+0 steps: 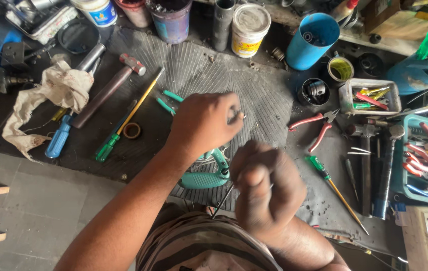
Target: The person disassembles a green angle grinder at a workshop bench. They use a red-handled screwdriver to loosen screws on the tool, remove the handle and housing parts by hand, set components on the bench, and use pliers and a hammer while working on the grinder's parts.
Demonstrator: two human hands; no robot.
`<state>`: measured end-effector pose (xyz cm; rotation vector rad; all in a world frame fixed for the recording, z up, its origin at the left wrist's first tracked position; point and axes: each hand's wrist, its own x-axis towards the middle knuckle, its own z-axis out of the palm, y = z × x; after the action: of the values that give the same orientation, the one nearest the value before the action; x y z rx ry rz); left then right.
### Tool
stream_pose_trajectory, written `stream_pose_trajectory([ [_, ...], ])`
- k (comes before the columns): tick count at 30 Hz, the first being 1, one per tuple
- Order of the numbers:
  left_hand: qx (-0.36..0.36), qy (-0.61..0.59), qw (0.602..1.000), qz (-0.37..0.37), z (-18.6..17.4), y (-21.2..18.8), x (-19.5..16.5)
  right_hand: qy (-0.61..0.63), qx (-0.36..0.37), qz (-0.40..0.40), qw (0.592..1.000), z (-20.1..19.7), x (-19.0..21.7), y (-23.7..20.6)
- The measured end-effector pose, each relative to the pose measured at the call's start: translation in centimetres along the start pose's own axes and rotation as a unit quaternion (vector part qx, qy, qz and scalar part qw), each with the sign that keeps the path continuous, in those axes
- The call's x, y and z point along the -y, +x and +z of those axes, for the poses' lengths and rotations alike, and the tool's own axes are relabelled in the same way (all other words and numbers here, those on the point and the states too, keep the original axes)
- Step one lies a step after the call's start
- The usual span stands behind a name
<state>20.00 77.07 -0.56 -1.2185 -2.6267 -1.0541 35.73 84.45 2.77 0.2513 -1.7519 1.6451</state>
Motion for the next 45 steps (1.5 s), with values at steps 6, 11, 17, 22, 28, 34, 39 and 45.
stream_pose_trajectory([
  [6,0.062,-0.106,0.989,0.085,-1.0,-0.5,0.2,-0.04,-0.012,-0.009,0.999,0.4,0.4,1.1],
  [11,0.136,-0.179,0.969,0.106,-1.4,-0.3,1.2,0.028,-0.145,0.078,0.986,0.0,1.6,5.5],
  [17,0.098,-0.155,0.96,0.209,-2.1,-0.7,1.1,-0.019,-0.094,0.029,0.995,0.4,-0.6,9.1],
  [22,0.232,-0.024,0.964,0.127,-2.1,-0.5,0.2,-0.012,-0.039,0.045,0.998,0.1,-3.2,7.5],
  [28,0.255,0.043,0.958,0.122,-2.1,-0.2,-0.2,0.037,-0.012,0.069,0.997,0.0,-4.4,6.8],
  [34,0.25,0.038,0.96,0.116,-1.8,-0.3,-0.2,0.052,-0.022,0.072,0.996,-0.3,-4.6,6.6],
  [39,0.226,0.033,0.966,0.12,-1.6,-0.4,0.0,0.065,-0.015,0.075,0.995,-0.2,-4.8,6.9],
  [45,0.223,0.03,0.968,0.109,-1.5,-0.4,0.1,0.092,-0.004,0.083,0.992,-0.2,-5.0,7.1],
])
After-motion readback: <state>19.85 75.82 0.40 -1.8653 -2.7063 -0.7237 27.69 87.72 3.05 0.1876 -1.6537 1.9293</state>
